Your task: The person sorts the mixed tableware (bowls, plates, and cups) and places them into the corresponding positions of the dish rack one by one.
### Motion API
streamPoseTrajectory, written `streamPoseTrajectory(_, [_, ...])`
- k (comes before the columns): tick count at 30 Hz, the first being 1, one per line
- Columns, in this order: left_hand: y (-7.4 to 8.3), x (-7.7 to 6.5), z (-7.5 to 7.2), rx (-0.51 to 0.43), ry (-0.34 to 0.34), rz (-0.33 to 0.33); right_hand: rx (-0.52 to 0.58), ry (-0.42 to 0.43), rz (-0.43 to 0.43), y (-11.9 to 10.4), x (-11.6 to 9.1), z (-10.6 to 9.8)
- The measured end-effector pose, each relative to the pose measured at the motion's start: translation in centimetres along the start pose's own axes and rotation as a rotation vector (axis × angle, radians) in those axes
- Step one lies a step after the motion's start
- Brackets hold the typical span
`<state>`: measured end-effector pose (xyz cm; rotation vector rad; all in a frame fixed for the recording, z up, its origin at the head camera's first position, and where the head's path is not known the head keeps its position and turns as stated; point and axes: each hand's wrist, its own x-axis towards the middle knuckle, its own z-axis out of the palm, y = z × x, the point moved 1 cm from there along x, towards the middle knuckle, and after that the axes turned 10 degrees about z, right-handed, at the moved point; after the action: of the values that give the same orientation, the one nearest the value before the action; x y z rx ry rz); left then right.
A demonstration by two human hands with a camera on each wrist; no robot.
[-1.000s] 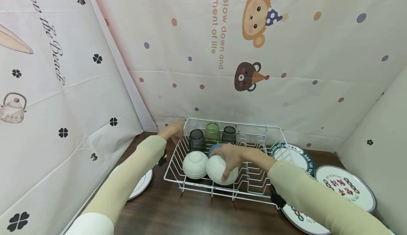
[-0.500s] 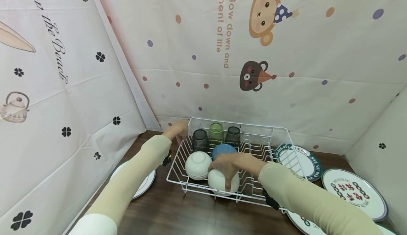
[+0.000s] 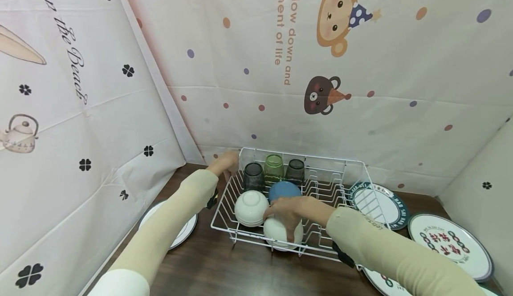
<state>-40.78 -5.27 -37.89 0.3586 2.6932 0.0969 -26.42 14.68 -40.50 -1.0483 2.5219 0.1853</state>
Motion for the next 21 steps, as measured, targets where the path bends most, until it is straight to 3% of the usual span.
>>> streamPoseTrajectory(9, [0.3, -0.6, -0.3, -0.005, 0.01, 0.021, -0.013, -0.034, 0.097, -0.3, 0.0, -0.2])
streamPoseTrajectory(14, [0.6, -1.3, -0.8, 0.019, 0.002, 0.04, -0.012, -0.053, 0.175, -0.5, 0.0, -0.1])
streamPoseTrajectory(21, [0.6, -2.1, -0.6, 0.07, 0.028, 0.049, -0.02, -0.065, 0.216, -1.1, 0.2, 0.1])
